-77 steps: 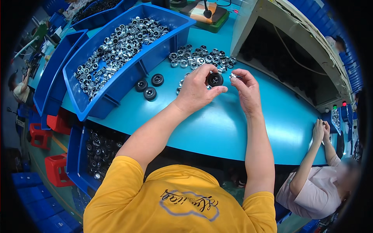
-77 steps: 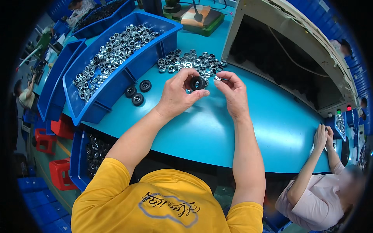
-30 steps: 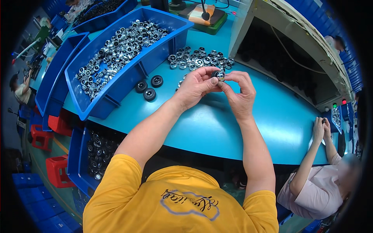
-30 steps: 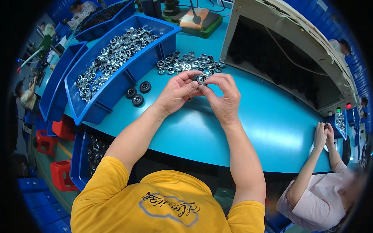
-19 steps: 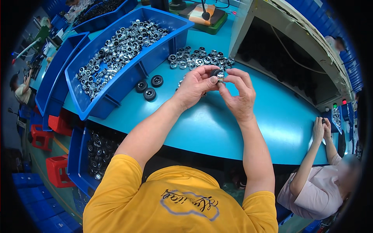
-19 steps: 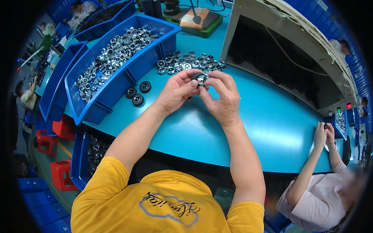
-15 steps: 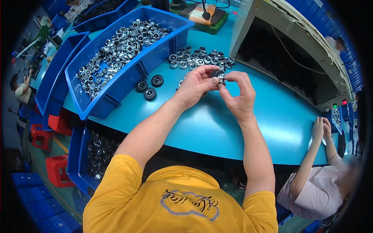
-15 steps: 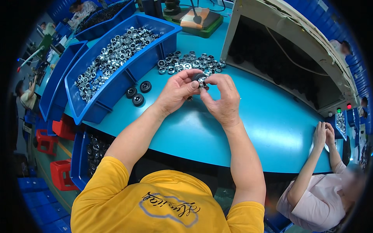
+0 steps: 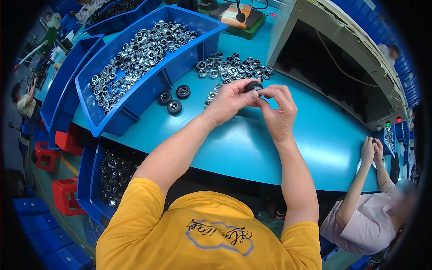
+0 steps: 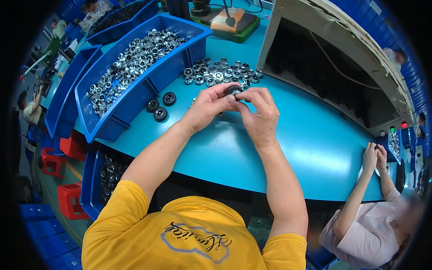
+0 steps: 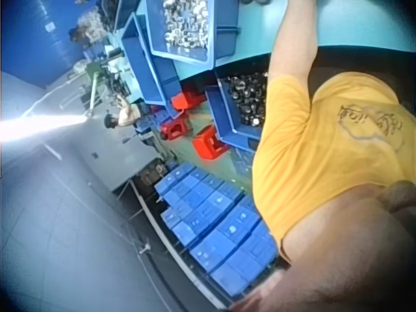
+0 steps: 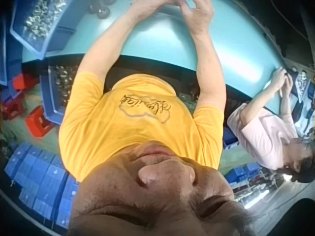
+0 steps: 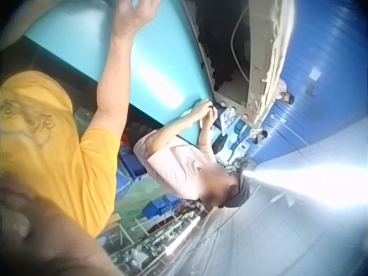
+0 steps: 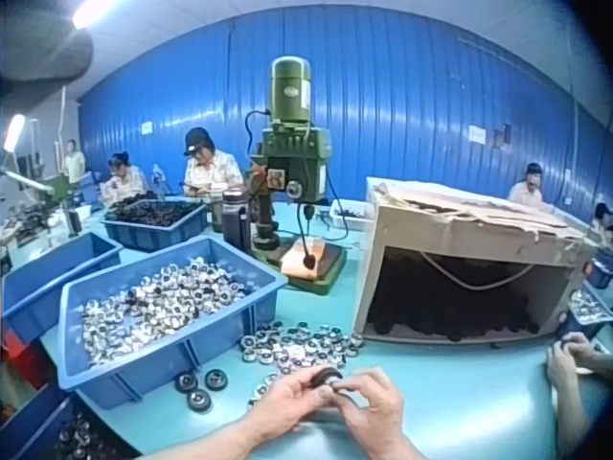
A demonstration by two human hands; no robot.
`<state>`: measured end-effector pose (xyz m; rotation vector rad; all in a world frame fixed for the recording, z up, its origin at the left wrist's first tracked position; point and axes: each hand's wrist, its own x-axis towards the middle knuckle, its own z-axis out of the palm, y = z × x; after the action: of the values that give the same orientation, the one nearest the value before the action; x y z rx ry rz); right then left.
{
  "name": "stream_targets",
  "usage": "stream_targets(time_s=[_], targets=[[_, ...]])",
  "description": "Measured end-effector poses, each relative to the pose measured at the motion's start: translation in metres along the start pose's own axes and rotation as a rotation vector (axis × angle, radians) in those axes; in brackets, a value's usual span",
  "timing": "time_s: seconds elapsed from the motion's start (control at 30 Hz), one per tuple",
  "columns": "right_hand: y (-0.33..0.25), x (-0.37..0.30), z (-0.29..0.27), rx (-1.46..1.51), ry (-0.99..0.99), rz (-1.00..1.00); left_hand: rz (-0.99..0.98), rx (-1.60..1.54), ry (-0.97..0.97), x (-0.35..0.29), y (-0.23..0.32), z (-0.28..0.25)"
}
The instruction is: Assembling rubber toy tires onto plastic wheel hubs at a factory workbench.
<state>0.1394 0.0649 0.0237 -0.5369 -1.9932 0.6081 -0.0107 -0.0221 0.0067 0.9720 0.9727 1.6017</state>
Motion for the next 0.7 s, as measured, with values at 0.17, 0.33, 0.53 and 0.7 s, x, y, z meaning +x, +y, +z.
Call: stream_targets(time_s=[0.17, 0.33, 0.53, 0.7], targets=[[0.000, 0.000, 0.005, 0.125, -0.092, 0.003, 0.063, 0.105, 0.057, 0.005, -0.013, 0.000], [0.015, -0.001, 0.001, 0.659, -0.142, 0.415, 0.081, 0.065, 0.086, 0.003, -0.009, -0.002], [0.011, -0.006, 0.005, 0.805, -0.353, 0.580, 0.121, 0.121, 0.140, -0.002, -0.005, -0.001], [0.009, -0.012, 0.004, 0.703, -0.299, 0.459, 0.193, 0.264, 0.176, -0.003, -0.006, 0.003]])
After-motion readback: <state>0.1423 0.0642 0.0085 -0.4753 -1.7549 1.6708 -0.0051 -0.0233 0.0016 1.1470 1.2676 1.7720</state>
